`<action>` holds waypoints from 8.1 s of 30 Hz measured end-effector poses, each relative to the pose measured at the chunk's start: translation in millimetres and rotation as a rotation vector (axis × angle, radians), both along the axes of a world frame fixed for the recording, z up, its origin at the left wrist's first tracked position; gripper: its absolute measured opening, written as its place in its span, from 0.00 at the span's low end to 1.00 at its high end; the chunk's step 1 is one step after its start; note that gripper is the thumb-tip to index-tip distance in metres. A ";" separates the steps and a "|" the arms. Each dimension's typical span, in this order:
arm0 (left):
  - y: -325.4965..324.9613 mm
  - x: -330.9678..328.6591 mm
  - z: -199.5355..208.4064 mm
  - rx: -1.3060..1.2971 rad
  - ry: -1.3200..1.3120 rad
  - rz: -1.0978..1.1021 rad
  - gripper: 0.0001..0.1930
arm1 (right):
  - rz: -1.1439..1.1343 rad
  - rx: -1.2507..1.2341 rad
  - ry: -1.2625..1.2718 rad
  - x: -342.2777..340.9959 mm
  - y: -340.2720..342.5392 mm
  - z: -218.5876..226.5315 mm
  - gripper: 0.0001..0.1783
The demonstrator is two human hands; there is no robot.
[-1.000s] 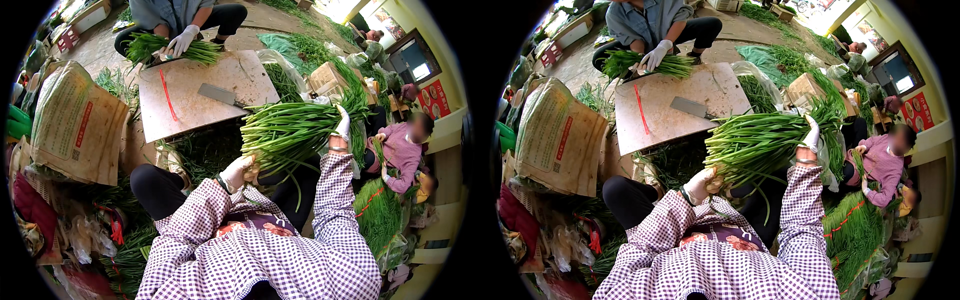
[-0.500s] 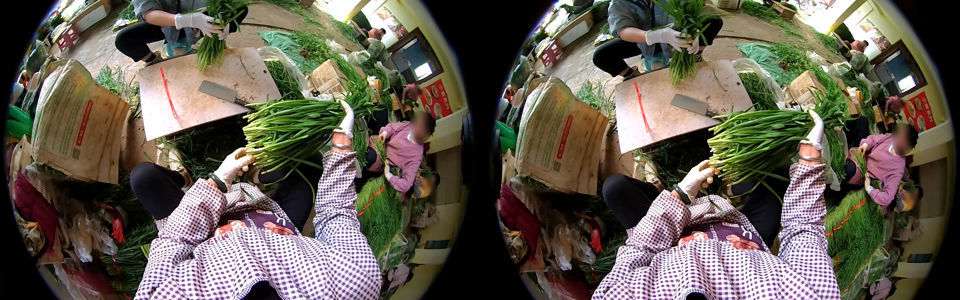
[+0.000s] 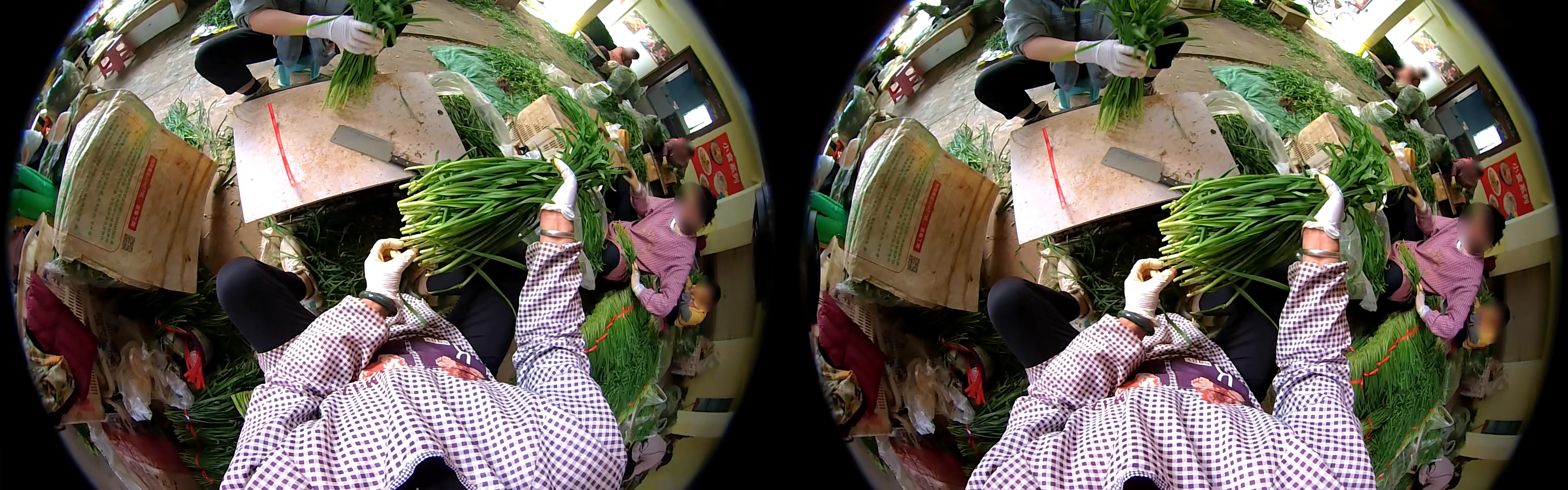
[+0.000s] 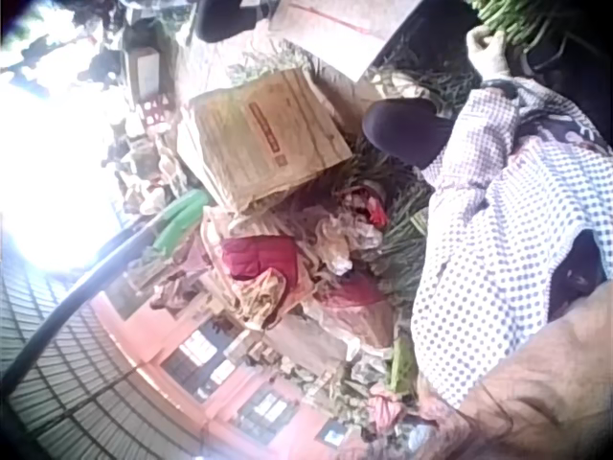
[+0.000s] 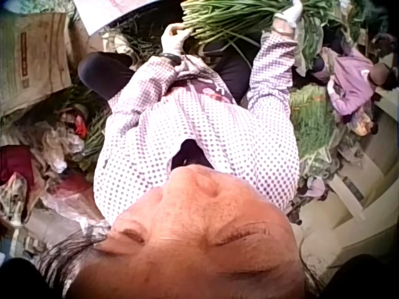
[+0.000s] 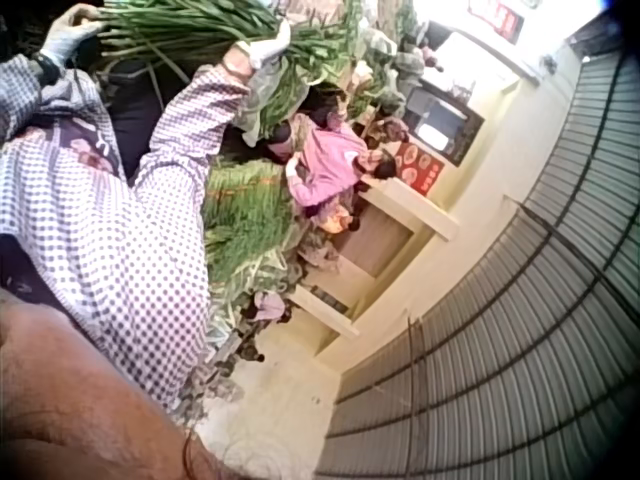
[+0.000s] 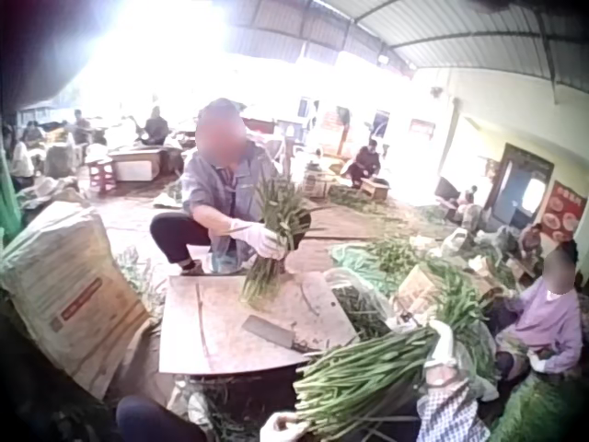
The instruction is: The person sits on the ground and bundles green onions by hand. They gather loose stalks, align them, and secure them with red rubber bands. The person also uses a knife to trim the ends of the vegetables on a wooden board.
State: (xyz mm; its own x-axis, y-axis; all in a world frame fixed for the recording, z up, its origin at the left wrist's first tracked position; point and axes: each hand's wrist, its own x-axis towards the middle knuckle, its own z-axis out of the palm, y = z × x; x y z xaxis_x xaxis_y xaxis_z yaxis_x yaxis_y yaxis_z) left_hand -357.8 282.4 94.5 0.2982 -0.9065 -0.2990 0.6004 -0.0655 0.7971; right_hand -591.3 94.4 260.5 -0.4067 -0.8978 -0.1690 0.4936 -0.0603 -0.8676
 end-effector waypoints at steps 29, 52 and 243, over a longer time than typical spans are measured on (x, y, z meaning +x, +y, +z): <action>-0.4 7.7 -15.9 0.328 0.329 -0.362 0.13 | 0.049 0.045 -0.016 -5.3 3.0 -8.5 0.08; 4.3 1.4 -35.2 0.202 0.333 -0.539 0.12 | 0.023 0.057 0.005 -21.4 -5.0 -22.7 0.12; -30.8 11.3 24.8 -0.336 0.746 -0.791 0.40 | 0.759 -0.536 -0.620 -2.2 91.8 40.0 0.12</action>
State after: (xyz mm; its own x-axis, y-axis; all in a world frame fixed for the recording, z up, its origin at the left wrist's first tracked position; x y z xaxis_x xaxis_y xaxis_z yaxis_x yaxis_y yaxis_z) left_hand -346.5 251.6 119.3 -0.5434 -0.8292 0.1310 0.8175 -0.4872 0.3073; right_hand -593.5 186.2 300.5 0.2986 -0.8951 0.3311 0.8997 0.1483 -0.4105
